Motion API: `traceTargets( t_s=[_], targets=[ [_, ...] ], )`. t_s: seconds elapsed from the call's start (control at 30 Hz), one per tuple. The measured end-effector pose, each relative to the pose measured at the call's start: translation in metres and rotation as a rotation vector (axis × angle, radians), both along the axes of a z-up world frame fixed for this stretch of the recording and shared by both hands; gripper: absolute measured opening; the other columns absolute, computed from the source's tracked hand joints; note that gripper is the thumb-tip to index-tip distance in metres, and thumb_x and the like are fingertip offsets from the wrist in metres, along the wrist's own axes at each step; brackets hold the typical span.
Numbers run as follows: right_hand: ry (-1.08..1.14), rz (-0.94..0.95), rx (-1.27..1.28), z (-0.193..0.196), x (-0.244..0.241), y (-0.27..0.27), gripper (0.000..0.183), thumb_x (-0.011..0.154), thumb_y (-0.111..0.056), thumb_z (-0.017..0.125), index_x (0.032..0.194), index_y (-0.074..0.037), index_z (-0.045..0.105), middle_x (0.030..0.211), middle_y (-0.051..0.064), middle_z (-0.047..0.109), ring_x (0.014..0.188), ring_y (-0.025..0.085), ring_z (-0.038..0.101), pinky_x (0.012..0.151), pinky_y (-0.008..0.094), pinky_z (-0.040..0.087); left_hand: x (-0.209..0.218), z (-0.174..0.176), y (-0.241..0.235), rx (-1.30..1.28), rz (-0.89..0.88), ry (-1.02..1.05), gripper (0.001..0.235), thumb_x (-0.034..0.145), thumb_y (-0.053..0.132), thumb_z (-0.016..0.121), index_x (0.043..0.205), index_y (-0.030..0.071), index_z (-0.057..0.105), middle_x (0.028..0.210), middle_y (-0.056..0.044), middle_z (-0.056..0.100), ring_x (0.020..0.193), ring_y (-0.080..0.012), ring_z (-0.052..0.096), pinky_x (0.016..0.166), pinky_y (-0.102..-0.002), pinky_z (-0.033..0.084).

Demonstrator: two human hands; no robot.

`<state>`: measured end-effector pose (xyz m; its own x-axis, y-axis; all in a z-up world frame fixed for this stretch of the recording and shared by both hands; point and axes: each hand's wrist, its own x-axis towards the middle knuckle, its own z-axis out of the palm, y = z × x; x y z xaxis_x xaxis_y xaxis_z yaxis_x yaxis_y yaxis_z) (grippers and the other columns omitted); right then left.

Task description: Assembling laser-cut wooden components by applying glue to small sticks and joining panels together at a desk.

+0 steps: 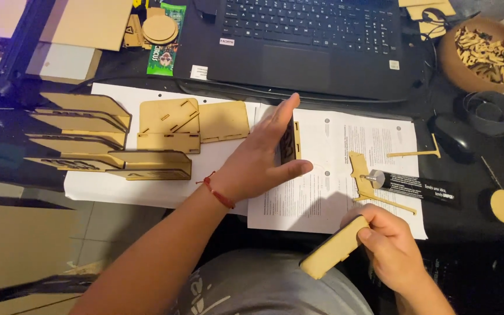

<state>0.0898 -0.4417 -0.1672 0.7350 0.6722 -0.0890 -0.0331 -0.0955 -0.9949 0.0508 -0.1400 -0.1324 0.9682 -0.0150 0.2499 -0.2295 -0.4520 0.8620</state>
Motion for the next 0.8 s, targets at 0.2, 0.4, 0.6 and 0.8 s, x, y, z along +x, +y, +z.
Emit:
traceTargets(
  t_s=[0.2, 0.4, 0.6, 0.8],
  targets=[
    [-0.013, 0.005, 0.002, 0.011, -0.002, 0.004, 0.026, 0.09, -0.022, 0.057, 0.085, 0.002, 0.064, 0.07, 0.011, 0.064, 0.058, 0.02, 0.06, 0.051, 0.031, 0.051, -0.001, -0.01, 0.002, -0.006, 0.009, -0.054, 0.1, 0.087, 0.067, 0.048, 0.155, 0.006, 0.01, 0.166, -0.019, 0.016, 0.155, -0.0364, 0.015, 0.122, -0.053, 0.019],
    [0.013, -0.241, 0.001, 0.007, -0.008, 0.01, 0.015, 0.093, -0.012, 0.056, 0.093, 0.002, 0.062, 0.062, 0.011, 0.058, 0.051, 0.016, 0.054, 0.047, 0.027, 0.046, -0.015, -0.01, 0.001, -0.061, 0.129, -0.273, 0.09, 0.092, 0.074, 0.03, 0.155, 0.009, 0.021, 0.164, -0.02, 0.017, 0.155, -0.0372, 0.022, 0.125, -0.058, 0.023],
    [-0.04, -0.374, 0.014, 0.038, -0.019, 0.023, 0.027, 0.093, -0.019, 0.06, 0.105, 0.005, 0.063, 0.049, 0.017, 0.061, 0.038, 0.016, 0.055, 0.038, 0.026, 0.046, -0.045, 0.025, -0.038, 0.024, 0.14, -0.318, 0.043, 0.099, 0.038, 0.05, 0.127, 0.005, 0.059, 0.114, -0.01, 0.067, 0.097, -0.0221, 0.065, 0.09, -0.038, 0.054],
    [-0.892, -0.166, -0.236, 0.056, -0.032, 0.006, 0.017, 0.091, -0.021, 0.057, 0.086, -0.014, 0.072, 0.088, 0.004, 0.072, 0.079, 0.016, 0.07, 0.076, 0.028, 0.056, -0.069, 0.024, -0.065, 0.158, 0.161, -0.364, 0.019, 0.086, 0.019, 0.076, 0.104, 0.015, 0.072, 0.101, -0.005, 0.071, 0.086, -0.0224, 0.068, 0.078, -0.036, 0.055]
  ],
)
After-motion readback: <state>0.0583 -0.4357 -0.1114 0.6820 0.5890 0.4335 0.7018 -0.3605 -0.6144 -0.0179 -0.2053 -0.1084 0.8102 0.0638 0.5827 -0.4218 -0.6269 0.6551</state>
